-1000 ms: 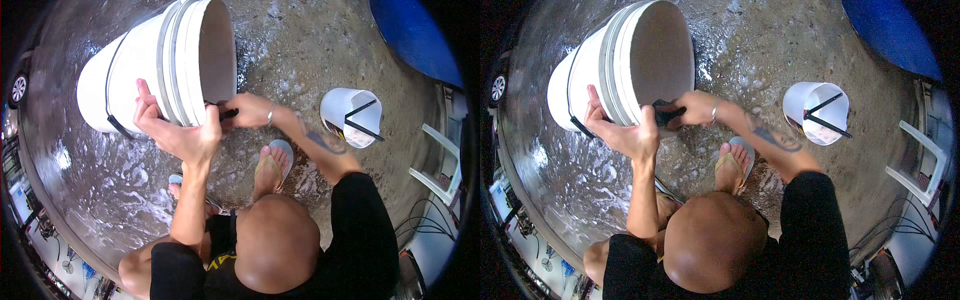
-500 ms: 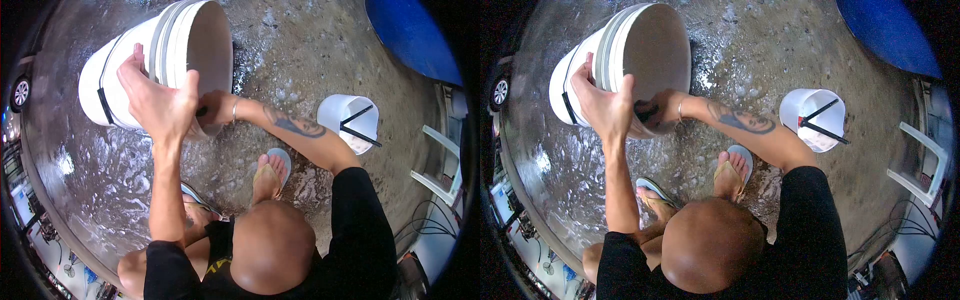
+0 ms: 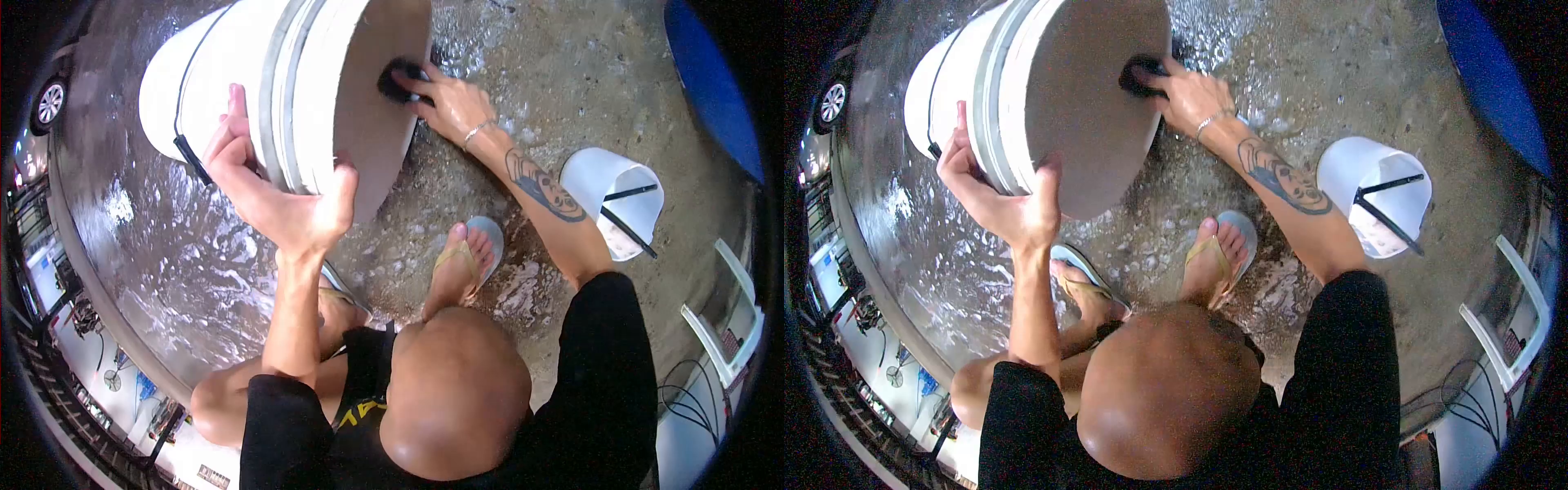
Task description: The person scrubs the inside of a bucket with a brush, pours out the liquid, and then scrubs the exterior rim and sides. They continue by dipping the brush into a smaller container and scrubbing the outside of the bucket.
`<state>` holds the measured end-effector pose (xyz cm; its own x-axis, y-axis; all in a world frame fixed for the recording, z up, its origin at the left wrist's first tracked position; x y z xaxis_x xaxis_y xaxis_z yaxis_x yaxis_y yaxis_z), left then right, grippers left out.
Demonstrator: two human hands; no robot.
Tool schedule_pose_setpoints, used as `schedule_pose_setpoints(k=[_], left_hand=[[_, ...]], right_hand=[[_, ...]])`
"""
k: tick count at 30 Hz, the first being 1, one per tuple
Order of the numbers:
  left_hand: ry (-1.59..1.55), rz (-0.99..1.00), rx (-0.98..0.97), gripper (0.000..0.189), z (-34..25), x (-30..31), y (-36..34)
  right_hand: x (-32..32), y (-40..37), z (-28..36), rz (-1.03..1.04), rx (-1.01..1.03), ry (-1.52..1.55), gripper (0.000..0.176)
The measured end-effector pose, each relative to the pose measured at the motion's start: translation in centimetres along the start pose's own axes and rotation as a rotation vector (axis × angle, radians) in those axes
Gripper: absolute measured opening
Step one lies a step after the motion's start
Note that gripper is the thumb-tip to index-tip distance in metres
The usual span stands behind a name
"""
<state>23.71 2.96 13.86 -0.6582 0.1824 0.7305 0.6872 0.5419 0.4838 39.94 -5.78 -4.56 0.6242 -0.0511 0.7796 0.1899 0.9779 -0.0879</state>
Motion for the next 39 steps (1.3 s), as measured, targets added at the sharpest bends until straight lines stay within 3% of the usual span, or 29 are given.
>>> schedule_pose_setpoints(k=[2,3,4,6,8,9,11,13,15,20,21,22,23,24,26,27,28,29,31,32,33,35,37,38,39], left_hand=[[0.014,-0.014,0.035,0.059,-0.1,0.2,-1.6],[0.015,-0.031,0.034,0.059,-0.1,0.5,-2.6],[0.015,-0.05,0.026,0.058,0.0,0.6,-3.3],[0.016,-0.079,0.045,0.059,0.2,0.8,-5.0],[0.009,-0.1,0.046,0.064,0.4,1.1,-6.3],[0.007,-0.101,0.044,0.064,0.4,1.0,-6.4],[-0.063,-0.143,0.064,0.063,0.4,0.9,-6.4],[-0.101,-0.155,0.073,0.063,0.2,1.0,-6.4],[-0.042,-0.106,0.065,0.058,0.2,1.1,-5.5],[-0.091,-0.018,0.212,0.056,-0.3,3.9,-2.3],[-0.056,0.007,0.175,0.06,0.2,4.8,-1.7],[-0.108,-0.007,0.267,0.063,0.1,5.6,-0.9],[-0.164,-0.032,0.351,0.065,0.1,6.4,0.2],[-0.195,-0.046,0.347,0.064,0.6,7.5,1.2],[-0.285,-0.051,0.428,0.048,0.6,10.0,3.5],[-0.349,-0.059,0.447,0.041,0.6,11.2,4.2],[-0.373,-0.153,0.451,0.03,1.8,11.9,4.7],[-0.364,-0.173,0.45,0.03,2.3,12.4,4.9],[-0.18,-0.034,0.326,0.023,1.6,12.7,6.1],[-0.164,0.01,0.291,0.021,1.6,13.0,6.6],[-0.148,0.054,0.255,0.019,1.6,13.3,7.0],[-0.358,-0.016,0.523,0.018,3.3,14.2,7.2],[-0.165,0.087,0.325,0.018,2.3,14.7,8.1],[-0.396,0.081,0.531,0.018,2.8,14.5,8.3],[-0.633,0.078,0.733,0.02,3.1,14.2,8.1]], right_hand=[[0.7,-0.5,2.7,0.4,-0.313,-0.18,0.042],[-0.2,-1.8,5.2,0.574,-0.302,-0.047,0.041],[-0.2,-3.7,7.6,0.642,-0.214,0.388,0.042],[-1.6,-5.2,8.3,0.701,-0.108,0.825,0.042],[-3.7,-5.6,5.9,0.254,0.196,0.666,0.042],[-1.9,-4.7,4.5,0.427,-0.071,0.272,0.042],[0.3,-1.7,3.8,0.25,-0.188,0.022,0.04],[-5.3,2.0,4.2,0.089,-0.073,0.063,0.039],[-4.5,4.8,10.6,0.202,0.111,0.239,0.038],[-9.3,14.7,10.3,0.133,0.261,0.154,0.028],[-7.8,15.3,10.7,0.068,0.208,0.022,0.025],[-6.4,15.9,11.2,0.008,0.148,-0.107,0.021],[-6.3,18.2,10.8,-0.186,0.194,-0.337,0.019],[-6.5,20.4,10.3,-0.401,0.194,-0.563,0.017],[-4.4,20.3,10.9,-0.51,0.163,-0.737,0.015],[-4.5,20.6,10.9,-0.207,0.06,-0.736,0.015],[-3.9,20.4,11.1,-0.059,0.02,-0.736,0.016],[-3.3,20.2,11.3,0.089,-0.021,-0.732,0.017],[-2.3,19.0,11.9,0.789,0.142,0.014,0.028],[-0.9,18.9,12.6,0.789,0.154,0.001,0.028],[-0.2,18.3,12.5,0.941,-0.072,-0.12,0.032],[1.9,18.0,11.9,1.056,-0.301,-0.263,0.036],[4.0,18.3,11.8,0.975,-0.072,-0.617,0.04],[5.1,18.4,12.1,0.936,0.003,-0.743,0.041],[6.3,18.3,12.3,0.92,-0.075,-0.903,0.041]])
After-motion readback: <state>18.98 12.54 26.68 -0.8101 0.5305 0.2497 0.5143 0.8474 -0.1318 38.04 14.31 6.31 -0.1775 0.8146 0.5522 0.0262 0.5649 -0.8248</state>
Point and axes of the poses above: each hand's wrist, its own y-axis towards the middle knuckle, its own x-axis out of the back of the hand, z = x × y, the point moved 4 cm from there along y, towards the middle knuckle, and after that the axes turned 9 degrees about z, right-handed, at the moved point
